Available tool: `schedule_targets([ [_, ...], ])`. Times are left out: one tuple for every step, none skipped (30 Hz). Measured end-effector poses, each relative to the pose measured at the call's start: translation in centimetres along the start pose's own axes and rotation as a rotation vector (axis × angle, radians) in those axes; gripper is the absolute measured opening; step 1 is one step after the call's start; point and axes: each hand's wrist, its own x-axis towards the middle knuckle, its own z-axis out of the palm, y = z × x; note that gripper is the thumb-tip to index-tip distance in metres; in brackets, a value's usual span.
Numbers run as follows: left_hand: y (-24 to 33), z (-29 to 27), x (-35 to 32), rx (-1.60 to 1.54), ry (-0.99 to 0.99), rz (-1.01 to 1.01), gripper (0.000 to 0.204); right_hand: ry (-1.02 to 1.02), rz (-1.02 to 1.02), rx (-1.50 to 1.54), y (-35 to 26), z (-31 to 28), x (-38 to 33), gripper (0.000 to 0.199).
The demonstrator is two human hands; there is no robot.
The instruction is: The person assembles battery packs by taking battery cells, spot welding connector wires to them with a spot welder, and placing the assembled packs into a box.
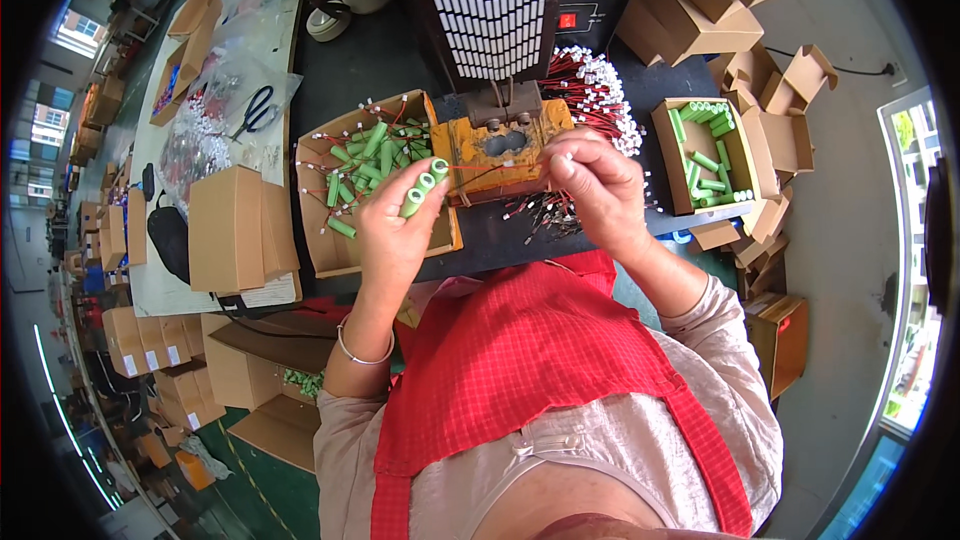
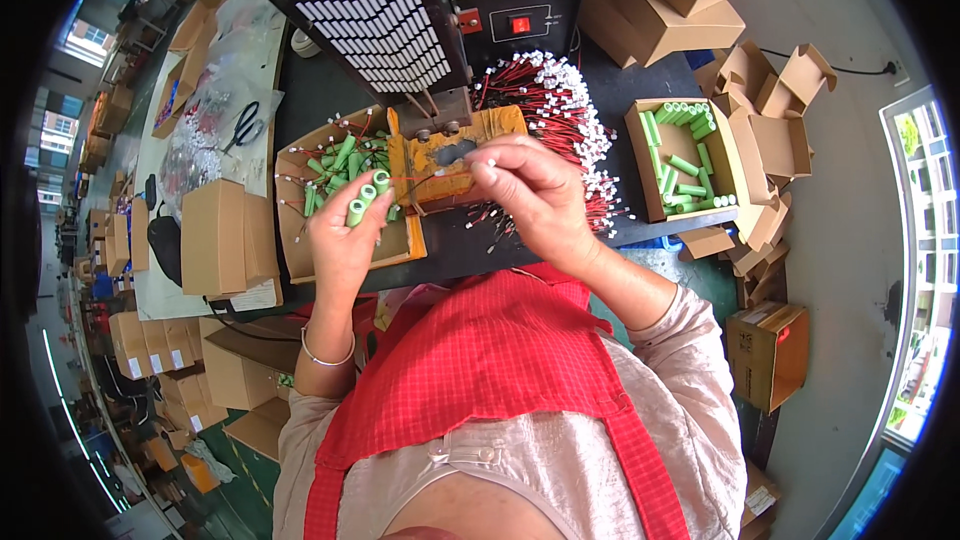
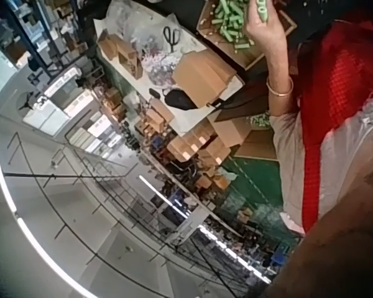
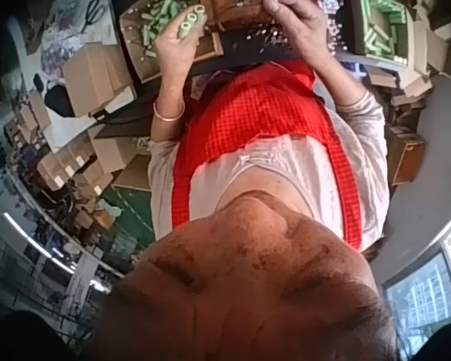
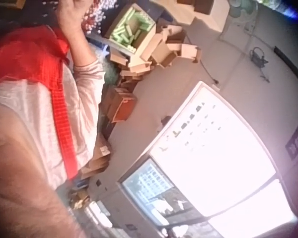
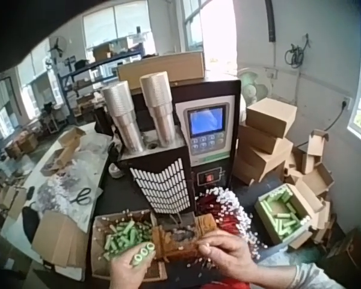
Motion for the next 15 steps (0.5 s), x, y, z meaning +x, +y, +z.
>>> schedule_targets([
  [0.1, -0.4, 0.2, 0.006, 0.016, -0.007, 0.022, 0.010, 0.080, 0.128, 0.0, 0.7, -0.4, 0.010],
  [0.2, -0.7, 0.5, 0.012, 0.031, -0.013, 0.022, -0.012, 0.068, 0.074, -0.3, 1.3, -0.4, 0.009],
  [-0.1, -0.5, 0.5, 0.069, 0.045, 0.050, 0.021, -0.119, 0.066, -0.076, -0.1, 1.4, -0.4, 0.008],
  [0.2, 0.0, 0.2, 0.077, 0.007, 0.118, 0.022, -0.198, -0.107, -0.320, 0.0, 2.2, -0.3, 0.008],
  [0.4, 0.3, 0.1, 0.114, -0.085, 0.240, 0.025, -0.305, -0.233, -0.382, 0.2, 2.8, -0.2, 0.008],
  [0.7, 0.7, -0.1, 0.125, -0.135, 0.298, 0.026, -0.420, -0.345, -0.338, 0.2, 3.3, -0.4, 0.009],
  [0.8, 0.8, -0.1, 0.134, -0.160, 0.277, 0.025, -0.570, -0.331, -0.178, -0.8, 3.5, -0.5, 0.010],
  [0.3, 0.5, 0.2, 0.163, -0.105, 0.262, 0.025, -0.460, -0.375, -0.229, -1.1, 3.1, -0.4, 0.011],
  [-0.3, -0.1, 0.5, 0.190, -0.055, 0.249, 0.025, -0.344, -0.418, -0.281, -1.3, 2.6, -0.6, 0.011],
  [-0.3, -0.8, 0.7, 0.194, 0.027, 0.191, 0.024, -0.156, 0.063, -0.049, -1.8, 2.2, -0.6, 0.012],
  [-0.4, -1.3, 0.7, 0.155, 0.007, 0.159, 0.024, 0.007, 0.138, 0.030, -0.2, 1.9, -0.4, 0.012],
  [-0.2, -1.6, 0.7, 0.115, -0.012, 0.126, 0.024, 0.047, 0.151, 0.030, 0.8, 2.1, -0.3, 0.012],
  [0.7, -1.7, 0.2, 0.080, -0.072, 0.092, 0.024, 0.086, 0.163, 0.031, 1.3, 2.2, -0.3, 0.012],
  [0.7, -1.1, -0.2, 0.063, -0.105, 0.158, 0.025, 0.022, 0.047, -0.331, 0.9, 2.1, -0.4, 0.010],
  [1.2, -0.7, -0.8, 0.029, -0.143, 0.114, 0.024, -0.057, -0.175, -0.460, 0.7, 2.3, -0.6, 0.013],
])
